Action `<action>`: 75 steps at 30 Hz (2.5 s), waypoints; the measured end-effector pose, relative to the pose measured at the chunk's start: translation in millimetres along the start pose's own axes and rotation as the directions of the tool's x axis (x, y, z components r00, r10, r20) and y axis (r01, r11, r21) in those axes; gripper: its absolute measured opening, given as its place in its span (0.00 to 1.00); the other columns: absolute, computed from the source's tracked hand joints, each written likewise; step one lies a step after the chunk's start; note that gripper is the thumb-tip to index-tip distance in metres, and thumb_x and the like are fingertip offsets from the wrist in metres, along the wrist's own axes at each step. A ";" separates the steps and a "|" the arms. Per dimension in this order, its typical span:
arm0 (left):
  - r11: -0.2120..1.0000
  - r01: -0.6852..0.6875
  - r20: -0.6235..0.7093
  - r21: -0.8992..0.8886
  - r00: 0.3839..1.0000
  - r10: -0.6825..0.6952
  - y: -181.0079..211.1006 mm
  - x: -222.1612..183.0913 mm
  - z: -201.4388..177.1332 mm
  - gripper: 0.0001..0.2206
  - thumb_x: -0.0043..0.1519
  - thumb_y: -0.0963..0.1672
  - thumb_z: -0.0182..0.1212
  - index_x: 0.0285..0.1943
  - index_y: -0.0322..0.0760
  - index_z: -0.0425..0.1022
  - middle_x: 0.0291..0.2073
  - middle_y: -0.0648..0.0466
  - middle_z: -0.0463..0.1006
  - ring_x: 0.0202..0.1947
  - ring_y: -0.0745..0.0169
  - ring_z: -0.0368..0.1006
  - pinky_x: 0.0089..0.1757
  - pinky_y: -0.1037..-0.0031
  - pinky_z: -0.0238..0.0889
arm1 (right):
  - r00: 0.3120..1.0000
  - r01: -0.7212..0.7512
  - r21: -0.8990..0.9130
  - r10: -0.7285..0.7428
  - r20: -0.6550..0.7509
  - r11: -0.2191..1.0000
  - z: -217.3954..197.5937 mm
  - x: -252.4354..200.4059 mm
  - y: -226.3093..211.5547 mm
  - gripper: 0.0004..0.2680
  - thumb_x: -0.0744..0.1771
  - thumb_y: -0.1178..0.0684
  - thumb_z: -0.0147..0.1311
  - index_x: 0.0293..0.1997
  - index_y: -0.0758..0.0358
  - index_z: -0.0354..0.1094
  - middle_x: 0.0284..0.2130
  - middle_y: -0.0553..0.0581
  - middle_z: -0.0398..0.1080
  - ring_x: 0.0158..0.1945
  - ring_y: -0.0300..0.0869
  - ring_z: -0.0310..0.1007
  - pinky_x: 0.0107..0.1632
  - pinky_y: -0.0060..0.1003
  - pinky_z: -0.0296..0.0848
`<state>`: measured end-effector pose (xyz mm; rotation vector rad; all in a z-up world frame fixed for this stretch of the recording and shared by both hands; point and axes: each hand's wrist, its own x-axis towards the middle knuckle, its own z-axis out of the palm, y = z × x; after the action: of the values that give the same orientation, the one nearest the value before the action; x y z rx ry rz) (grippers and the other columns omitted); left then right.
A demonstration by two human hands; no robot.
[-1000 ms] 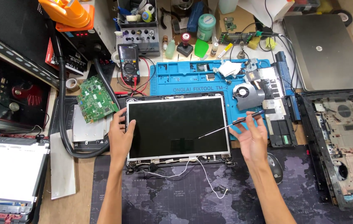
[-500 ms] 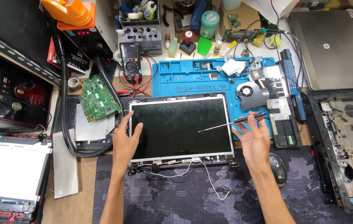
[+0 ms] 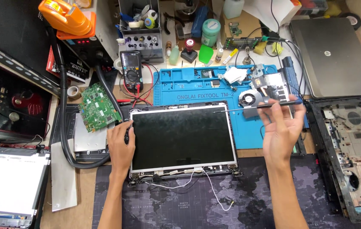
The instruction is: Repairing a laptop screen assembly by removing screws and routing internal wires
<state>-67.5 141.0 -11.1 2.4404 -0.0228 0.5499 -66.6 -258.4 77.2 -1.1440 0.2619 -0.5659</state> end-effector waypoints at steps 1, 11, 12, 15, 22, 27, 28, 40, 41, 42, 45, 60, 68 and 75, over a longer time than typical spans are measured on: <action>1.000 0.000 -0.001 -0.001 1.000 0.000 -1.9 -0.3 2.0 0.10 0.71 0.42 0.56 0.58 0.45 0.80 0.47 0.53 0.79 0.46 0.60 0.68 0.51 0.67 0.63 | 1.000 0.001 -0.001 -0.001 0.001 1.000 10.4 -1.8 -9.1 0.16 0.71 0.58 0.54 0.66 0.55 0.54 0.48 0.59 0.72 0.52 0.48 0.80 0.60 0.45 0.84; 0.973 -0.168 -0.061 0.160 0.982 0.180 1.6 -1.0 3.0 0.08 0.68 0.40 0.60 0.53 0.44 0.81 0.46 0.55 0.77 0.40 0.59 0.67 0.46 0.68 0.63 | 0.755 0.646 -0.307 -0.526 0.391 0.699 45.1 27.5 -4.5 0.20 0.73 0.67 0.53 0.69 0.59 0.44 0.44 0.70 0.70 0.47 0.53 0.78 0.53 0.44 0.79; 0.974 -0.160 -0.060 0.160 0.983 0.171 4.0 0.5 0.5 0.07 0.69 0.40 0.59 0.52 0.42 0.81 0.46 0.54 0.77 0.40 0.60 0.66 0.46 0.69 0.63 | 0.718 0.683 -0.311 -0.529 0.452 0.661 50.2 31.5 -3.1 0.17 0.73 0.66 0.51 0.68 0.61 0.45 0.44 0.69 0.71 0.47 0.52 0.77 0.52 0.44 0.79; 0.975 -0.150 -0.055 0.167 0.985 0.161 5.3 0.9 0.8 0.07 0.70 0.40 0.59 0.52 0.42 0.82 0.46 0.54 0.77 0.39 0.61 0.66 0.45 0.70 0.63 | 0.705 0.697 -0.387 -0.482 0.520 0.603 52.7 36.1 5.1 0.15 0.73 0.65 0.50 0.66 0.63 0.48 0.44 0.69 0.72 0.46 0.55 0.78 0.50 0.47 0.79; 0.975 -0.143 -0.039 0.170 0.988 0.152 7.3 1.9 0.0 0.07 0.70 0.40 0.59 0.52 0.41 0.81 0.46 0.53 0.76 0.39 0.61 0.65 0.45 0.70 0.62 | 0.723 0.676 -0.423 -0.430 0.541 0.604 53.1 39.5 21.7 0.14 0.72 0.64 0.51 0.64 0.62 0.50 0.44 0.66 0.75 0.46 0.52 0.79 0.51 0.44 0.79; 0.979 -0.152 -0.041 0.132 0.986 0.159 12.4 3.7 -3.6 0.08 0.70 0.38 0.58 0.53 0.39 0.81 0.45 0.52 0.76 0.39 0.60 0.65 0.46 0.69 0.62 | 0.724 0.675 -0.409 -0.448 0.524 0.613 52.7 39.1 21.1 0.15 0.72 0.65 0.52 0.64 0.64 0.50 0.43 0.67 0.75 0.45 0.54 0.79 0.51 0.46 0.79; 0.980 -0.147 -0.039 0.133 0.987 0.153 14.0 4.1 -4.0 0.08 0.70 0.38 0.58 0.53 0.39 0.81 0.45 0.52 0.76 0.39 0.60 0.65 0.46 0.69 0.62 | 0.726 0.673 -0.410 -0.442 0.527 0.615 52.3 37.7 19.6 0.15 0.72 0.65 0.52 0.64 0.64 0.50 0.43 0.67 0.75 0.45 0.54 0.79 0.51 0.46 0.79; 0.965 -0.065 -0.171 -0.253 0.985 0.022 -0.3 -9.7 -16.7 0.15 0.68 0.32 0.44 0.52 0.30 0.79 0.44 0.46 0.78 0.49 0.50 0.72 0.50 0.65 0.65 | 0.798 0.516 -0.252 -0.353 0.488 0.819 96.1 -28.9 -0.6 0.17 0.74 0.70 0.49 0.62 0.53 0.45 0.38 0.65 0.61 0.50 0.57 0.76 0.55 0.44 0.78; 0.970 -0.071 -0.156 -0.233 0.987 0.035 -1.3 -11.9 -18.0 0.15 0.67 0.33 0.45 0.53 0.32 0.79 0.44 0.47 0.78 0.48 0.50 0.71 0.49 0.65 0.64 | 0.789 0.516 -0.217 -0.360 0.499 0.829 103.4 -34.6 1.1 0.18 0.73 0.71 0.50 0.62 0.53 0.45 0.40 0.65 0.61 0.49 0.56 0.76 0.54 0.43 0.79; 0.973 -0.079 -0.140 -0.215 0.989 0.049 -2.7 -13.5 -18.6 0.15 0.66 0.33 0.46 0.54 0.33 0.79 0.44 0.48 0.78 0.47 0.51 0.70 0.49 0.65 0.63 | 0.778 0.516 -0.183 -0.368 0.508 0.837 110.5 -40.4 3.0 0.19 0.73 0.72 0.51 0.61 0.53 0.46 0.43 0.65 0.60 0.47 0.54 0.76 0.54 0.42 0.80; 0.982 -0.124 -0.107 -0.144 0.988 0.109 -5.5 -12.7 -16.4 0.12 0.68 0.36 0.49 0.54 0.32 0.77 0.48 0.50 0.78 0.51 0.51 0.70 0.55 0.63 0.59 | 0.755 0.479 -0.115 -0.341 0.560 0.870 139.7 -53.6 14.8 0.20 0.72 0.73 0.52 0.61 0.54 0.46 0.37 0.66 0.64 0.49 0.55 0.77 0.54 0.41 0.81; 0.983 -0.135 -0.024 0.127 0.990 0.139 -14.6 -15.4 -8.2 0.10 0.69 0.48 0.58 0.56 0.49 0.80 0.53 0.56 0.78 0.61 0.54 0.68 0.55 0.66 0.56 | 0.480 0.673 -0.066 -0.368 0.796 0.737 249.3 -60.4 99.9 0.16 0.70 0.66 0.53 0.64 0.61 0.55 0.41 0.64 0.75 0.44 0.56 0.81 0.48 0.49 0.82; 0.990 -0.102 0.003 0.100 0.995 0.102 -8.7 -13.5 -14.2 0.10 0.70 0.48 0.57 0.56 0.48 0.80 0.52 0.55 0.78 0.61 0.53 0.68 0.55 0.64 0.56 | 0.466 0.677 -0.107 -0.313 0.828 0.728 254.9 -60.4 113.1 0.17 0.70 0.66 0.53 0.65 0.58 0.55 0.42 0.64 0.76 0.41 0.54 0.81 0.47 0.49 0.81; 0.989 -0.102 0.002 0.103 0.995 0.102 -0.7 -9.9 -19.9 0.11 0.71 0.48 0.56 0.55 0.46 0.80 0.51 0.54 0.78 0.61 0.53 0.68 0.54 0.64 0.56 | 0.481 0.754 -0.128 -0.409 0.776 0.644 251.1 -54.2 144.9 0.16 0.67 0.57 0.65 0.57 0.57 0.60 0.38 0.56 0.73 0.40 0.49 0.79 0.46 0.42 0.79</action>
<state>-84.0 152.1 -1.2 2.5494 -0.1217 0.6139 49.3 10.5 41.8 -1.8655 -0.7738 -0.6628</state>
